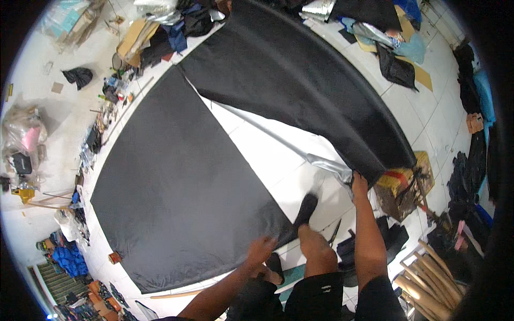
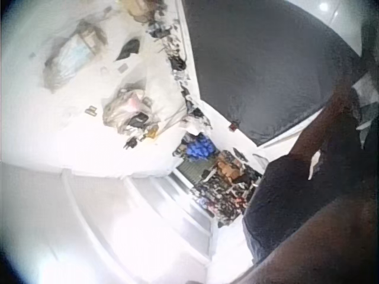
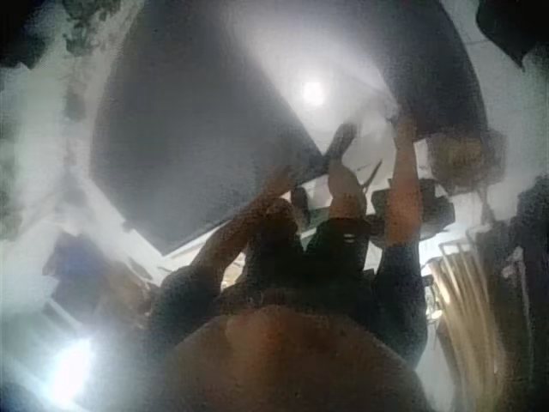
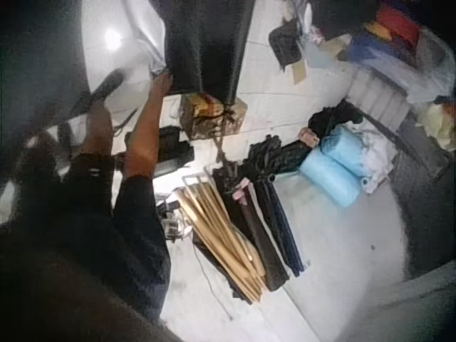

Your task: The person cuts a large black fabric sheet laid on the floor using shears, then folds and unfolds it to align edges. They use a wooden stick to measure and mark the fabric before cutting again. The process repeats with folding, measuring, and cutting.

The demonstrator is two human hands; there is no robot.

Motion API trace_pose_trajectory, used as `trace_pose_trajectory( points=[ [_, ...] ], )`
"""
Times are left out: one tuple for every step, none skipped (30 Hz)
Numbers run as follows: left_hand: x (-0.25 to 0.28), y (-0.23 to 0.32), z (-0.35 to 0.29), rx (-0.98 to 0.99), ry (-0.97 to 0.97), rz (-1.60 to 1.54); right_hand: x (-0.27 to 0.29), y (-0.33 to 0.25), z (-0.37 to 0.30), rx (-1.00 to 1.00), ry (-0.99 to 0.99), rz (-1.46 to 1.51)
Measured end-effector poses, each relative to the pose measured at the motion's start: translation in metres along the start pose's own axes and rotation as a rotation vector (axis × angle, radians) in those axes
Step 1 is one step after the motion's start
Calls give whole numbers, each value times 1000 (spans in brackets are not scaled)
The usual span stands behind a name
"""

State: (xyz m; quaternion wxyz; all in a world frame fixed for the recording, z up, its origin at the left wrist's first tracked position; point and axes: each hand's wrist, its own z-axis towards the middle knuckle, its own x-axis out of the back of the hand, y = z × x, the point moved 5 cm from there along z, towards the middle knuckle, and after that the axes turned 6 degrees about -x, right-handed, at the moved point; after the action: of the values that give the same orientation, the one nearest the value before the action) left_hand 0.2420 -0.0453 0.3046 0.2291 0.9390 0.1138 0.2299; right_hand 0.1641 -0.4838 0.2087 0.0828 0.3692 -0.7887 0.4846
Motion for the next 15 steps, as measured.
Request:
trace_pose_trajectory(
  points=[
    [13, 46, 34, -111, 85, -180, 14, -22, -3, -20, -21, 92],
    [20, 90, 74, -100, 135, -245, 21, -41, -6, -84, -20, 200],
    [31, 131, 124, -162, 83, -281, 23, -54, -10, -154, -29, 305],
    [45, 194, 153, -107, 134, -319, 37, -58, -7, -82, -46, 358],
    [56, 222, 196, -74, 276, -312, 38, -69, -8, -8, -111, 411],
    [62, 273, 214, 79, 299, -497, 60, -82, -20, 10, -47, 289],
    [69, 314, 235, 147, 313, -627, 82, -107, -32, 40, 11, 175],
    [76, 355, 257, 218, 336, -757, 102, -123, -41, 55, 15, 118],
    [83, 367, 284, 217, 357, -838, 115, -136, -48, 74, 1, 62],
    [86, 377, 300, 204, 376, -757, 130, -134, -51, 141, -51, -62],
    [90, 384, 311, 192, 398, -676, 146, -129, -51, 208, -108, -184],
    [85, 402, 311, 122, 420, -616, 161, -131, -50, 264, -150, -307],
    [84, 420, 311, 53, 456, -550, 166, -146, -45, 150, -247, -395],
    [80, 429, 296, -67, 515, -515, 173, -163, -41, 40, -349, -482],
    [82, 442, 283, -195, 578, -476, 174, -186, -40, -64, -453, -561]
  ],
)
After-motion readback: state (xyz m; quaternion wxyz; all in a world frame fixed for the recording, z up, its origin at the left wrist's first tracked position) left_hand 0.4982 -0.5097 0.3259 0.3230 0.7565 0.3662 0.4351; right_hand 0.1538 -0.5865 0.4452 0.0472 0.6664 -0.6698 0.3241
